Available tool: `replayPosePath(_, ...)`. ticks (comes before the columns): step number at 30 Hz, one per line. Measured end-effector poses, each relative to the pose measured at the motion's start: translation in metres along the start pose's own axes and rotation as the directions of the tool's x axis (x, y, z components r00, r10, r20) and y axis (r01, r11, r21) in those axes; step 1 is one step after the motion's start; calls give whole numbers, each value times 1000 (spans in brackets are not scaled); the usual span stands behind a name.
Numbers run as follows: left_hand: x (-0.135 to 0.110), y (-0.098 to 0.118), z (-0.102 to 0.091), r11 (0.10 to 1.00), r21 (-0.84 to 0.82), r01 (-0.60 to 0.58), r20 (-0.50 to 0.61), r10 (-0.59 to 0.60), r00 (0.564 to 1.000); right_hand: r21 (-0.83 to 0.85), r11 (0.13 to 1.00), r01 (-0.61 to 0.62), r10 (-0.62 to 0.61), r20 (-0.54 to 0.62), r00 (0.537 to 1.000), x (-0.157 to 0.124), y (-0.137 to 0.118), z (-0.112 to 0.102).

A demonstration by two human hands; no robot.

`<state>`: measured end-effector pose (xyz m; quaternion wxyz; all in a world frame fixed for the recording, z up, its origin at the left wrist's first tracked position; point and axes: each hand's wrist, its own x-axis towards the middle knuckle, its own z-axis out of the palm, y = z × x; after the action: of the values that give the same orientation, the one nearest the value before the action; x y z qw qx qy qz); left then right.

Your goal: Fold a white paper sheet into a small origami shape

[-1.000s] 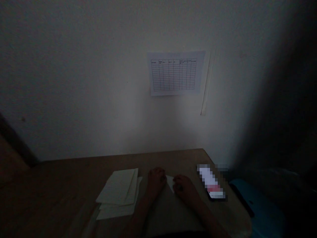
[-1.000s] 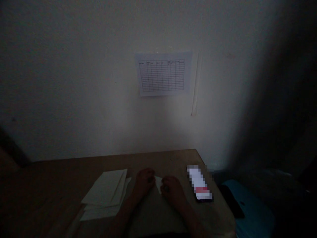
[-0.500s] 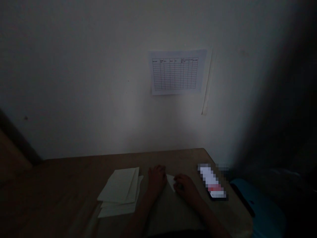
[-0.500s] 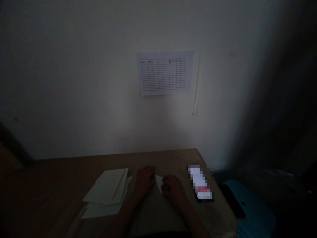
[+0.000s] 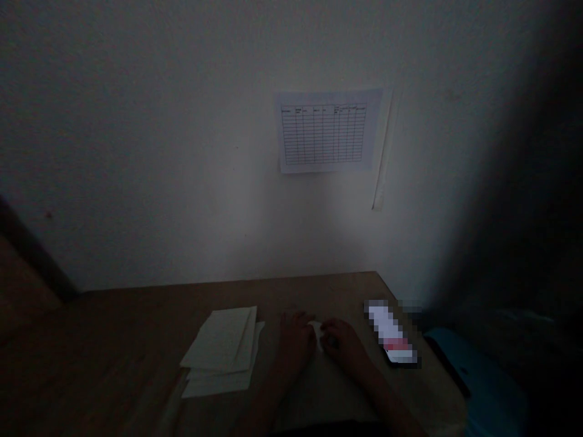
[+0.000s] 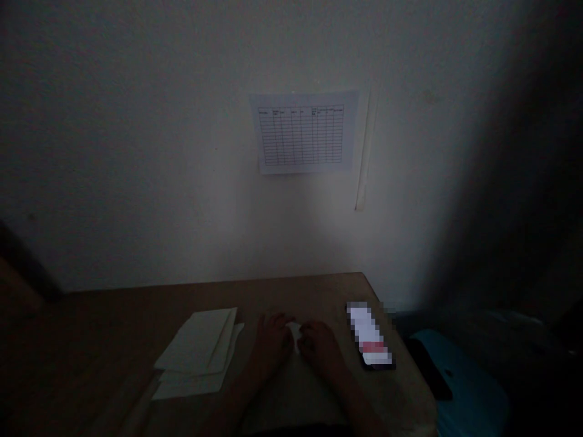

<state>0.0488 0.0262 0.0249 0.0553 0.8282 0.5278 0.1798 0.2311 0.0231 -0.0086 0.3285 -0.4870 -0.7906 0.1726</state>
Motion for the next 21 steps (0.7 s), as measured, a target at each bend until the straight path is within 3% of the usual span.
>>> replayPosePath(12,-14,3,10,997,-66,-37,-4,37,999,235,969,74,-60,-67,996,-4,21,6)
replayPosePath(21,-11,3,8,995,-94,28,-3,-28,1000,216,975,59,-47,-57,997,-3,20,6)
